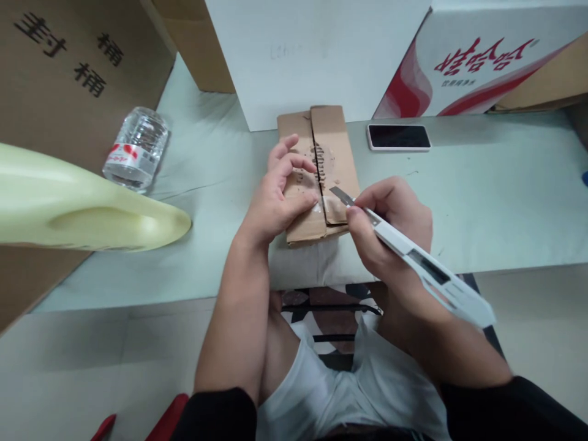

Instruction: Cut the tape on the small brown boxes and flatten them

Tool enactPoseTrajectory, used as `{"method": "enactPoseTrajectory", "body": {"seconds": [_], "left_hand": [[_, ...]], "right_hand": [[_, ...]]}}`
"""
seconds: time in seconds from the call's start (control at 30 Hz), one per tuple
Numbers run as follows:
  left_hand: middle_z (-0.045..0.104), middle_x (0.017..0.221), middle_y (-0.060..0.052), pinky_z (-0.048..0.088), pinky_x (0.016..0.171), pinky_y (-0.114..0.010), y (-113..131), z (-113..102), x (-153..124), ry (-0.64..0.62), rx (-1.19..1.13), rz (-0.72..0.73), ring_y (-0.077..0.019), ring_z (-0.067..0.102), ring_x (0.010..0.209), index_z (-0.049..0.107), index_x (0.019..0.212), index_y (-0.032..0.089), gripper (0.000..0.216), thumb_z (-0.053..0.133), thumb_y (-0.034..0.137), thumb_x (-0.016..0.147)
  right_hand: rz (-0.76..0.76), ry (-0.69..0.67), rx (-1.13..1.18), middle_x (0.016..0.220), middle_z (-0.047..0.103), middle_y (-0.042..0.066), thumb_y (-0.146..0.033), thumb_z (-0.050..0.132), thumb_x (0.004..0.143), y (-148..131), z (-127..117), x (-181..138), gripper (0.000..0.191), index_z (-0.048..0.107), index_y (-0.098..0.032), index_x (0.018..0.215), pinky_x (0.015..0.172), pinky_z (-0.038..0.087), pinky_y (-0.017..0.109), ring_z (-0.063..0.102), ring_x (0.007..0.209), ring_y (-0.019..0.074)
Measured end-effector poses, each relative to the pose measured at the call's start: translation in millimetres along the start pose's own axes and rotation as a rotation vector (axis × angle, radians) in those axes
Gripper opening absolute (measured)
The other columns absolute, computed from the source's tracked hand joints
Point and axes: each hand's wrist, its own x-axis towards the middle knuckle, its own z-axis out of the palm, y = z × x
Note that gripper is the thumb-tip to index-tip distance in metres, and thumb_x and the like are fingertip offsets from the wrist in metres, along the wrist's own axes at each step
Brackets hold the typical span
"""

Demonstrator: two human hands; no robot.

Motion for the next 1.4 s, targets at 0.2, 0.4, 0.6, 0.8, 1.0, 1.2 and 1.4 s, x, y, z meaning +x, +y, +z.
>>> {"method": "enactPoseTrajectory", "body": {"seconds": [0.2,0.4,0.6,0.8,1.0,1.2,1.4], "left_hand": [[0.040,0.167,-0.001,0.038,0.129,-0.056,-1,3,2,0.018,-0.029,0.006,-0.0316,0.032,0.160,0.062,0.109,0.032,0.028,0.076,0.038,0.086],[0.039,0.168,0.001,0.039,0.130,-0.052,-2,4,2,0.013,-0.033,0.005,-0.0286,0.032,0.160,0.063,0.111,0.032,0.029,0.076,0.040,0.086],[0.038,0.169,-0.001,0.037,0.130,-0.054,1,3,2,0.009,-0.057,-0.012,-0.0303,0.030,0.161,0.063,0.111,0.032,0.030,0.077,0.040,0.086],[0.039,0.168,-0.002,0.034,0.131,-0.057,2,3,2,0.006,-0.030,-0.026,-0.0311,0.025,0.163,0.060,0.107,0.030,0.029,0.075,0.047,0.088],[0.038,0.168,-0.003,0.041,0.126,-0.060,0,2,3,0.010,0.017,-0.012,-0.0342,0.029,0.162,0.058,0.105,0.030,0.026,0.073,0.043,0.089],[0.037,0.169,-0.004,0.041,0.127,-0.059,-2,-3,2,0.003,0.003,-0.006,-0.0343,0.030,0.161,0.060,0.106,0.030,0.029,0.074,0.046,0.087],[0.039,0.166,-0.005,0.041,0.126,-0.059,2,-5,-4,0.016,0.028,0.001,-0.0387,0.034,0.158,0.061,0.107,0.029,0.049,0.081,0.065,0.079]], "right_hand": [[-0.067,-0.067,-0.088,0.058,0.056,-0.007,-0.025,0.061,0.084,-2,1,0,0.006,0.055,-0.025,0.084,0.048,0.040,0.026,0.047,0.045,0.0101],[-0.067,-0.098,-0.157,0.058,0.054,-0.006,-0.025,0.060,0.084,-8,2,-1,0.011,0.050,-0.027,0.079,0.049,0.038,0.028,0.049,0.047,0.0122],[-0.059,-0.088,-0.228,0.063,0.064,-0.001,-0.029,0.061,0.084,-8,9,-2,0.011,0.055,-0.026,0.076,0.054,0.042,0.030,0.057,0.053,0.0163],[-0.065,-0.114,-0.086,0.054,0.057,-0.004,-0.027,0.060,0.083,-6,1,-3,0.013,0.056,-0.025,0.070,0.049,0.038,0.027,0.048,0.045,0.0117],[-0.095,0.078,0.182,0.055,0.054,-0.004,-0.034,0.060,0.086,3,-21,-14,0.016,0.057,-0.026,0.072,0.045,0.035,0.029,0.046,0.045,0.0134],[0.118,0.198,-0.015,0.062,0.063,-0.004,-0.049,0.055,0.095,47,-15,5,0.024,0.061,-0.026,0.098,0.056,0.042,0.030,0.062,0.055,0.0178],[0.232,-0.260,-0.583,0.092,0.077,0.006,-0.028,0.059,0.085,116,-1,16,0.031,0.069,-0.025,0.115,0.060,0.032,0.029,0.063,0.073,0.0220]]}}
